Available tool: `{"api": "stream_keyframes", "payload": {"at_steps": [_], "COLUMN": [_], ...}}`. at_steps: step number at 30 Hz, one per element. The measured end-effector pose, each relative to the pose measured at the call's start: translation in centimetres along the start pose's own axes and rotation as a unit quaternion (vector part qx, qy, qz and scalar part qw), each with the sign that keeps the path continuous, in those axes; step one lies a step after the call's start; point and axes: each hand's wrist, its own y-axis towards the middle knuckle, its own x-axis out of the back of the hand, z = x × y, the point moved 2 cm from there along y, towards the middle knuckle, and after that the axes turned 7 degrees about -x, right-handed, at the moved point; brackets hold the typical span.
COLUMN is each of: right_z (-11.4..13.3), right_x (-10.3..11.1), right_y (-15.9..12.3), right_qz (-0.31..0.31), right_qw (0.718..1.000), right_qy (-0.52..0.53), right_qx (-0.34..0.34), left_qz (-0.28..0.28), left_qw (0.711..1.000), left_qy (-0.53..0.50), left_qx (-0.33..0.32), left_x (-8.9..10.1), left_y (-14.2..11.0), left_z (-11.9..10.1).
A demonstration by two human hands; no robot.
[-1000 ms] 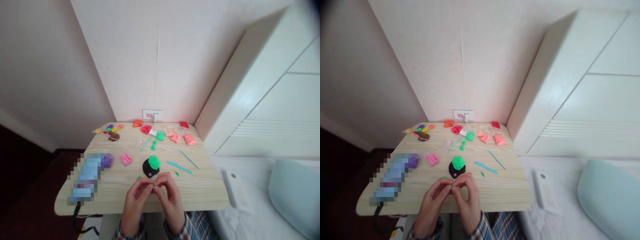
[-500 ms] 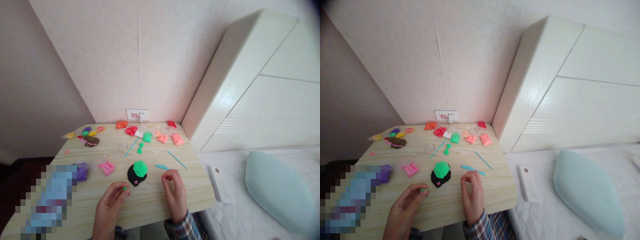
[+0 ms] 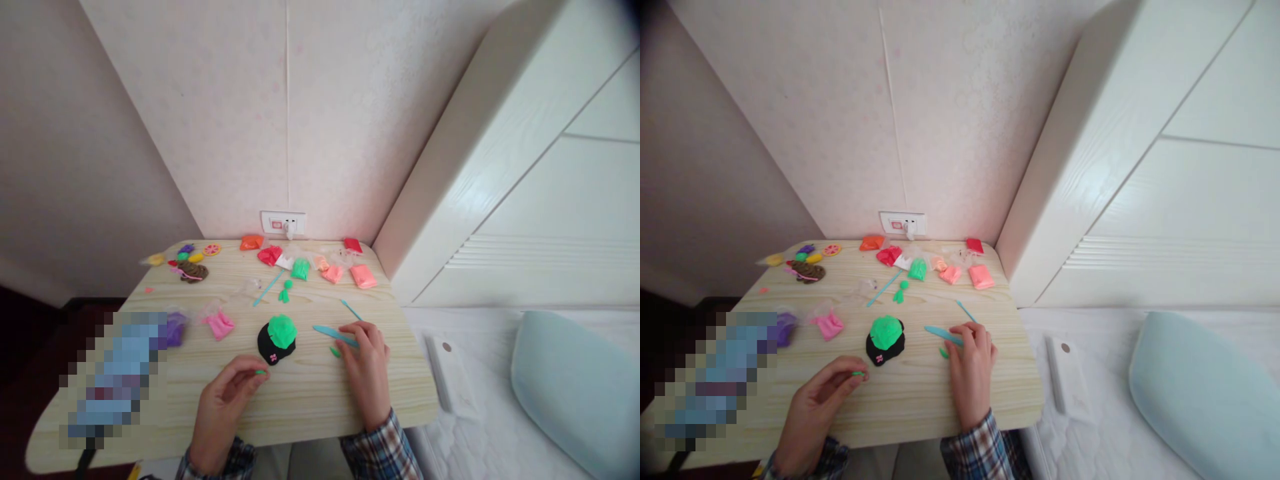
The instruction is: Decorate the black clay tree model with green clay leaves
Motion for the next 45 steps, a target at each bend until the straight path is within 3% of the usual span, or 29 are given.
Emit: {"api": "stream_keyframes", "payload": {"at_steps": [4,14,21,28,31,36,41,45], "right_z": [-0.6,-0.8,-1.1,-0.8,-0.9,-0.9,-0.7,-0.7], "right_x": [-0.4,-0.6,-0.2,0.2,0.1,0.1,0.3,0.4], "right_y": [-0.1,-0.3,-0.7,-1.2,-1.3,-1.3,-1.4,-1.8], "right_qz": [-0.002,-0.019,-0.017,-0.024,-0.005,-0.002,-0.012,-0.011], "right_qw": [1.000,0.999,0.992,0.992,0.993,0.993,0.993,0.993], "right_qy": [-0.015,-0.008,0.114,0.111,0.112,0.117,0.121,0.113], "right_qx": [-0.022,-0.027,-0.058,-0.046,-0.032,-0.014,-0.001,-0.014], "left_qz": [0.004,0.028,0.027,0.054,0.080,0.130,0.170,0.151], "left_qw": [1.000,0.999,0.997,0.989,0.967,0.901,0.843,0.837], "left_qy": [0.006,-0.025,0.004,0.087,0.158,0.252,0.347,0.371], "left_qx": [-0.020,0.008,-0.067,-0.103,-0.186,-0.327,-0.375,-0.373], "left_x": [0.1,0.0,0.4,0.4,0.1,-0.5,-1.2,-1.0], "left_y": [-0.1,-0.3,-0.5,-1.2,-1.6,-2.0,-2.0,-2.2], "left_z": [-0.1,-0.5,-0.5,-0.4,-0.6,-0.9,-0.1,0.5]}}
